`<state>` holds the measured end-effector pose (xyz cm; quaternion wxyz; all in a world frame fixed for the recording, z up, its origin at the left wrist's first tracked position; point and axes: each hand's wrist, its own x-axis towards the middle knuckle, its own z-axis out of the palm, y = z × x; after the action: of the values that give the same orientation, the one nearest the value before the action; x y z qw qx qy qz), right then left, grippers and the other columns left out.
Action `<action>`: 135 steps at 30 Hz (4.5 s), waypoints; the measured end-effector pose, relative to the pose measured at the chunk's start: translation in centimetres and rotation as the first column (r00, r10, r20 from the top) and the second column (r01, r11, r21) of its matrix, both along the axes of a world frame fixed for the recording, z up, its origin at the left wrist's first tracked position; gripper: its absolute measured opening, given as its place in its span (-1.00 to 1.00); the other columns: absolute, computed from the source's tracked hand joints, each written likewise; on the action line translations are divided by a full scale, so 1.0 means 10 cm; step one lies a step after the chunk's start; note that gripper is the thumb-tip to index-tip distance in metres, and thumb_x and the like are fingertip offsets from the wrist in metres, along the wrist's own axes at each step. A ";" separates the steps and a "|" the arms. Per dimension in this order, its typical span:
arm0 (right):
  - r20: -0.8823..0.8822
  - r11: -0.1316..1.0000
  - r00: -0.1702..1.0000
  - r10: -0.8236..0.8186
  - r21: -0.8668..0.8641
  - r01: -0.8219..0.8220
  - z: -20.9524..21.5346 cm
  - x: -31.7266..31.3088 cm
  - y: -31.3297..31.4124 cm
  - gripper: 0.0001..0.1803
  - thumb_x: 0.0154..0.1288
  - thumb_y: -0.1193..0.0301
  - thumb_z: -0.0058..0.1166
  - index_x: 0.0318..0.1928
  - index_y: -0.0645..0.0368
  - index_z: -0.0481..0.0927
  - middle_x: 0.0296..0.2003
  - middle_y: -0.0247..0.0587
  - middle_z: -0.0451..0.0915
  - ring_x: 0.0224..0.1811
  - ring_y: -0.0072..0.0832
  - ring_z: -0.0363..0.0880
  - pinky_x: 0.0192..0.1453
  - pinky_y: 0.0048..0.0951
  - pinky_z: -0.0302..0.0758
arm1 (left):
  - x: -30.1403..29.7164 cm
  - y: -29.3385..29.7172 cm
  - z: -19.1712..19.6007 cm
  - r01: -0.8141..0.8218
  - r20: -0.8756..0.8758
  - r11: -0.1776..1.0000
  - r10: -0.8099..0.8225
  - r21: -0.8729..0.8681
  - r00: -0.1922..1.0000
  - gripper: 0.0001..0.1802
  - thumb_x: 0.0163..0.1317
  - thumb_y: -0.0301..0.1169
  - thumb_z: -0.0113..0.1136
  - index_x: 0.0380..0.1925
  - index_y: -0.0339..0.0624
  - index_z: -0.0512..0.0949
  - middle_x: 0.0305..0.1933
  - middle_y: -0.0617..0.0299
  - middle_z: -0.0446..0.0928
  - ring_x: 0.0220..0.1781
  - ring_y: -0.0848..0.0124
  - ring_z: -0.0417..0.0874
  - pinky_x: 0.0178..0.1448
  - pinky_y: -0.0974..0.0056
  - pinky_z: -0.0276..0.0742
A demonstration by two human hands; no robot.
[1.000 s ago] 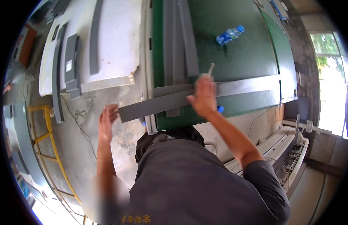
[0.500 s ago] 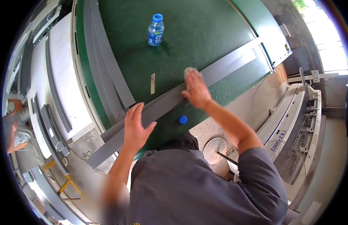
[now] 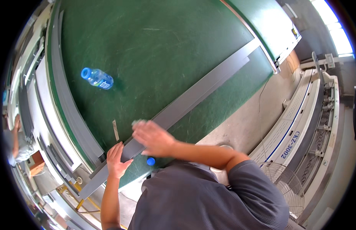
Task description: The person wipes long grey panels with a cloth and liquid from a plastic bottle, uses a handheld scraper on specific spots, and handles the panels one at a time.
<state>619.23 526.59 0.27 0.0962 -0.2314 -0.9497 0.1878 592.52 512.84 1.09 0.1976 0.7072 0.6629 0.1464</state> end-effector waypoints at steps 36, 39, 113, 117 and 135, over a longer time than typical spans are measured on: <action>0.010 0.536 0.544 -0.839 0.189 0.823 -0.24 3.38 3.07 -0.12 0.56 0.02 0.07 0.62 0.37 0.19 0.68 0.20 0.11 0.79 0.03 -0.06 0.85 0.03 -0.17 | 2.20 1.74 0.27 -0.074 0.135 0.997 0.073 0.002 0.988 -0.17 0.04 -0.37 0.63 0.38 -0.22 0.57 0.28 0.07 0.51 0.33 0.01 0.47 0.47 -0.06 0.37; 0.200 0.838 0.813 -0.546 0.127 0.531 -0.03 2.45 2.37 -0.09 0.39 -0.11 0.21 0.50 0.32 0.42 0.64 0.15 0.22 0.76 0.02 0.02 0.82 0.09 -0.09 | 2.38 2.05 0.02 -0.111 0.020 0.994 0.111 0.000 0.994 -0.10 -0.04 -0.34 0.67 0.38 -0.20 0.54 0.27 0.07 0.50 0.34 0.00 0.46 0.49 -0.08 0.35; 0.079 0.699 0.696 -0.713 0.149 0.699 -0.31 4.14 4.00 0.04 0.44 -0.06 0.21 0.57 0.55 0.18 0.63 0.51 0.06 0.75 0.30 -0.06 0.81 0.14 -0.09 | 2.52 1.91 -0.23 -0.137 -0.222 0.984 0.110 -0.111 0.969 -0.04 -0.04 -0.09 0.65 0.36 -0.21 0.45 0.36 0.01 0.54 0.41 -0.05 0.49 0.51 -0.20 0.29; 0.082 0.523 0.525 -0.847 0.311 0.794 -0.48 5.10 4.73 -0.06 0.63 -0.09 -0.05 0.64 0.45 0.13 0.69 0.25 0.08 0.78 0.04 -0.06 0.83 -0.06 -0.11 | 2.48 2.19 -0.17 -0.052 -0.179 0.996 0.038 -0.074 0.983 -0.07 0.05 -0.05 0.58 0.39 -0.20 0.44 0.40 0.05 0.52 0.43 -0.04 0.48 0.53 -0.17 0.28; 0.126 1.000 0.992 0.025 0.014 -0.027 0.01 1.10 0.77 0.10 0.39 0.03 0.22 0.62 0.53 0.00 0.63 0.53 0.03 0.70 0.43 -0.03 0.77 0.30 -0.08 | -1.35 -1.45 0.40 -0.817 0.371 -0.098 0.917 0.568 0.148 -0.46 0.52 -0.39 0.11 0.45 -0.29 0.39 0.40 -0.10 0.48 0.38 -0.06 0.51 0.53 -0.08 0.35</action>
<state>630.26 534.32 0.38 0.0355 -0.2296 -0.9583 0.1666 579.02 498.33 5.07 -0.2620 0.1230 0.8632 0.4137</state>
